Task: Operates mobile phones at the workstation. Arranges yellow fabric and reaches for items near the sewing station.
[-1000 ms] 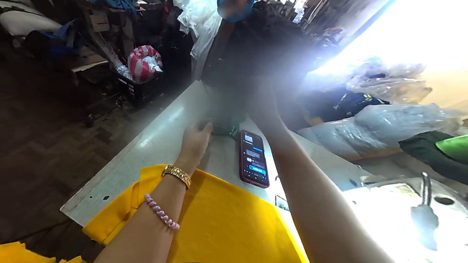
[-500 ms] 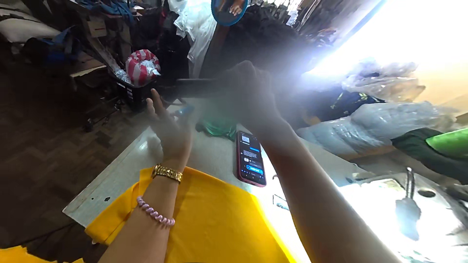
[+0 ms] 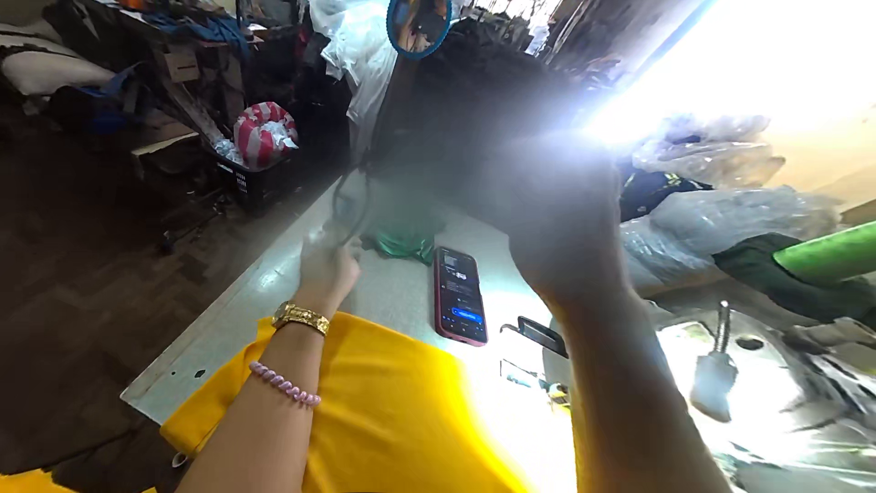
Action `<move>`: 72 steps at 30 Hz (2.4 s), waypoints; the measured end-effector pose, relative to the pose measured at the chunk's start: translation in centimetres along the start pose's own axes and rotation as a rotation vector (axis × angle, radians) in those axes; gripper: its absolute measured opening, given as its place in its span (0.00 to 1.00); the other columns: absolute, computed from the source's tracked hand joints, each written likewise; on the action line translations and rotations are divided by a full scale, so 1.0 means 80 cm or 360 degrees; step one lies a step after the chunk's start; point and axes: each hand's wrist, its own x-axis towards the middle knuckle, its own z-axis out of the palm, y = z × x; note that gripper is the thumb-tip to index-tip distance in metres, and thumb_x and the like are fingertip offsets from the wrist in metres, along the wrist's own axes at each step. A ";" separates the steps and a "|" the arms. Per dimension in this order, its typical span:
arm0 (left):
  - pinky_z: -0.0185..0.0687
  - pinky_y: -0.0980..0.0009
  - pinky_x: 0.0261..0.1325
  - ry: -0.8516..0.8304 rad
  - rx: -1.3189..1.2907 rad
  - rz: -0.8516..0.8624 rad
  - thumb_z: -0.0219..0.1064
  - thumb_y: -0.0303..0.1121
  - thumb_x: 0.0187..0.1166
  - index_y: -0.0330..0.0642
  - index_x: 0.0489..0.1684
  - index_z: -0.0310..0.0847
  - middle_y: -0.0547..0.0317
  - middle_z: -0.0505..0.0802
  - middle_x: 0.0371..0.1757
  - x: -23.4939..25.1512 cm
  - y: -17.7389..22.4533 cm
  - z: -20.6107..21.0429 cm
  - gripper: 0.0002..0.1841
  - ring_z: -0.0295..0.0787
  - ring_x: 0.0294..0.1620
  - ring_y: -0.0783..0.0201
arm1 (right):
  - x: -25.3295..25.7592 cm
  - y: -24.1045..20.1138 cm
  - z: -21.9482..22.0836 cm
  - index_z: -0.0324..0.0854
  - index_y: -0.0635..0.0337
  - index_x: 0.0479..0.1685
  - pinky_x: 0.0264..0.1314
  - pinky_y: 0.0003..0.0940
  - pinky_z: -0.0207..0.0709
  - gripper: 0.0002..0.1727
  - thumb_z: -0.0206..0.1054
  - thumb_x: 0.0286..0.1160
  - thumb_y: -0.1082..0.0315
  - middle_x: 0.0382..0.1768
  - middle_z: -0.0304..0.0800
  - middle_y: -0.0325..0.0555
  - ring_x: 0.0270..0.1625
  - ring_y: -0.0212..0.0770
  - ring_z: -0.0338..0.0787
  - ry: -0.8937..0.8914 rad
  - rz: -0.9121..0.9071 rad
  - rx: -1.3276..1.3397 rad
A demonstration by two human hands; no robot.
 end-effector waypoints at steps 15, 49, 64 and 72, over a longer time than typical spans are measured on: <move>0.90 0.67 0.53 -0.0488 -0.1490 0.0032 0.65 0.24 0.77 0.45 0.70 0.79 0.61 0.93 0.52 -0.034 0.004 -0.061 0.21 0.91 0.49 0.69 | -0.027 -0.081 0.100 0.88 0.55 0.62 0.88 0.64 0.56 0.19 0.71 0.70 0.74 0.66 0.84 0.55 0.79 0.59 0.75 -0.0128 0.0051 0.0263; 0.69 0.52 0.82 0.0390 -0.1632 -0.0586 0.32 0.65 0.89 0.58 0.88 0.62 0.64 0.78 0.82 -0.025 0.021 -0.051 0.36 0.72 0.82 0.66 | -0.084 -0.116 0.182 0.69 0.34 0.86 0.71 0.48 0.76 0.30 0.37 0.92 0.40 0.79 0.76 0.36 0.73 0.37 0.80 -0.0027 0.1363 0.2095; 0.91 0.64 0.57 0.0194 -0.1967 -0.0443 0.23 0.65 0.88 0.60 0.71 0.75 0.69 0.94 0.56 -0.016 0.011 -0.047 0.36 0.92 0.56 0.71 | -0.088 -0.116 0.192 0.66 0.29 0.88 0.61 0.45 0.82 0.32 0.37 0.90 0.36 0.76 0.77 0.38 0.64 0.37 0.85 -0.0019 0.1359 0.2216; 0.91 0.62 0.57 0.0167 -0.2032 -0.0388 0.27 0.67 0.88 0.61 0.72 0.75 0.69 0.93 0.59 -0.017 -0.002 -0.045 0.35 0.93 0.57 0.70 | -0.084 -0.120 0.191 0.68 0.32 0.86 0.58 0.43 0.83 0.29 0.39 0.92 0.40 0.72 0.79 0.39 0.61 0.36 0.86 -0.0013 0.1394 0.2219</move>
